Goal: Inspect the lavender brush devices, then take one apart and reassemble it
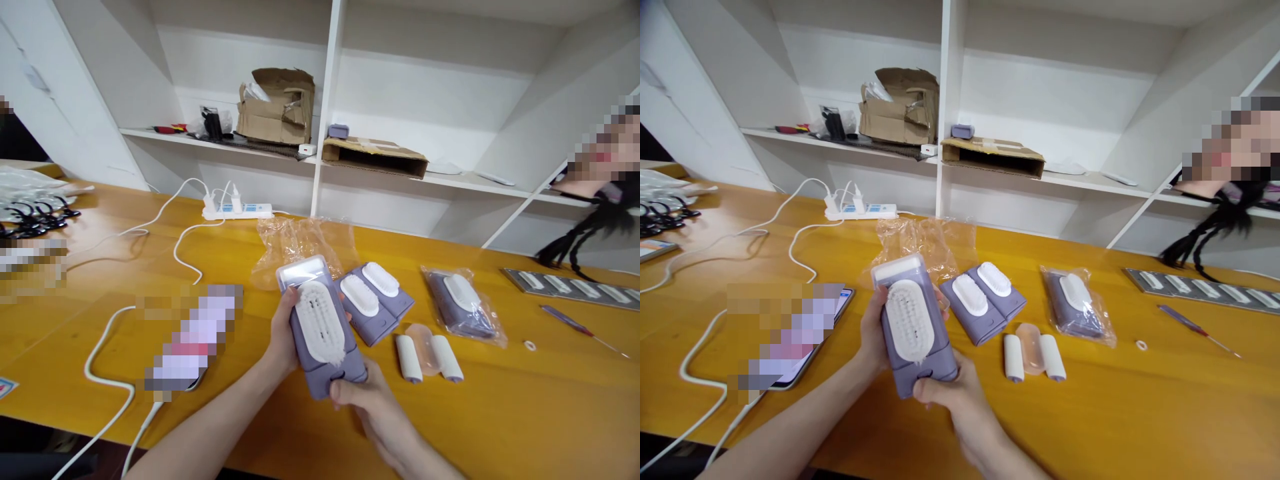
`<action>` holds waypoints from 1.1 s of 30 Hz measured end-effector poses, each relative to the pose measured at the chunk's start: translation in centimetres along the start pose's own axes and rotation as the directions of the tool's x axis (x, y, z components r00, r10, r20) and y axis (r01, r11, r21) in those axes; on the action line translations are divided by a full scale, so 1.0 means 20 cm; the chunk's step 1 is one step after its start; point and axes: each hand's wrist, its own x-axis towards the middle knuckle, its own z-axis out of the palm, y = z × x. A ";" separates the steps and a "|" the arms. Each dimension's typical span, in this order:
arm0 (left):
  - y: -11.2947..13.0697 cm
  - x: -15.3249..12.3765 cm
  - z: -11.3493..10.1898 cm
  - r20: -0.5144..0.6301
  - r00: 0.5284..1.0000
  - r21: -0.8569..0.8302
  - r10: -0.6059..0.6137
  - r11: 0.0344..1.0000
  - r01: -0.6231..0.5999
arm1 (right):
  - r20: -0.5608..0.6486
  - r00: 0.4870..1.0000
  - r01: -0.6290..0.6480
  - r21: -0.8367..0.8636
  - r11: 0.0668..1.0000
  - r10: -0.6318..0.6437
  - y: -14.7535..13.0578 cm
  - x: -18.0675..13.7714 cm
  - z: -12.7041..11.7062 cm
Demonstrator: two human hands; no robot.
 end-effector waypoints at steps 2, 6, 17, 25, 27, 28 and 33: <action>0.00 0.00 0.00 -0.006 1.000 -0.006 -0.015 1.000 0.015 | -0.005 1.000 -0.012 -0.011 1.000 0.012 0.00 0.00 0.00; 0.00 0.00 0.01 -0.011 0.998 -0.019 -0.057 0.998 0.057 | -0.034 0.999 0.014 0.046 0.999 -0.013 0.00 -0.01 0.02; -0.04 -0.02 0.05 0.006 1.000 0.021 -0.018 1.000 0.018 | -0.143 0.989 0.064 0.106 0.992 -0.048 0.03 -0.05 0.05; -0.01 -0.01 0.05 -0.032 0.991 -0.051 -0.131 0.990 0.129 | -0.150 0.986 0.097 0.129 0.987 -0.078 0.04 -0.06 0.08; 0.00 -0.02 0.05 -0.008 0.991 -0.054 -0.135 0.989 0.134 | -0.097 0.992 0.090 0.089 0.992 -0.081 0.04 -0.06 0.08; 0.00 -0.02 0.05 0.001 0.991 -0.048 -0.131 0.990 0.131 | -0.072 0.993 0.097 0.071 0.993 -0.091 0.05 -0.06 0.07; 0.01 -0.03 0.06 -0.025 0.996 0.026 -0.080 0.996 0.081 | -0.063 0.993 0.105 0.068 0.992 -0.101 0.06 -0.05 0.07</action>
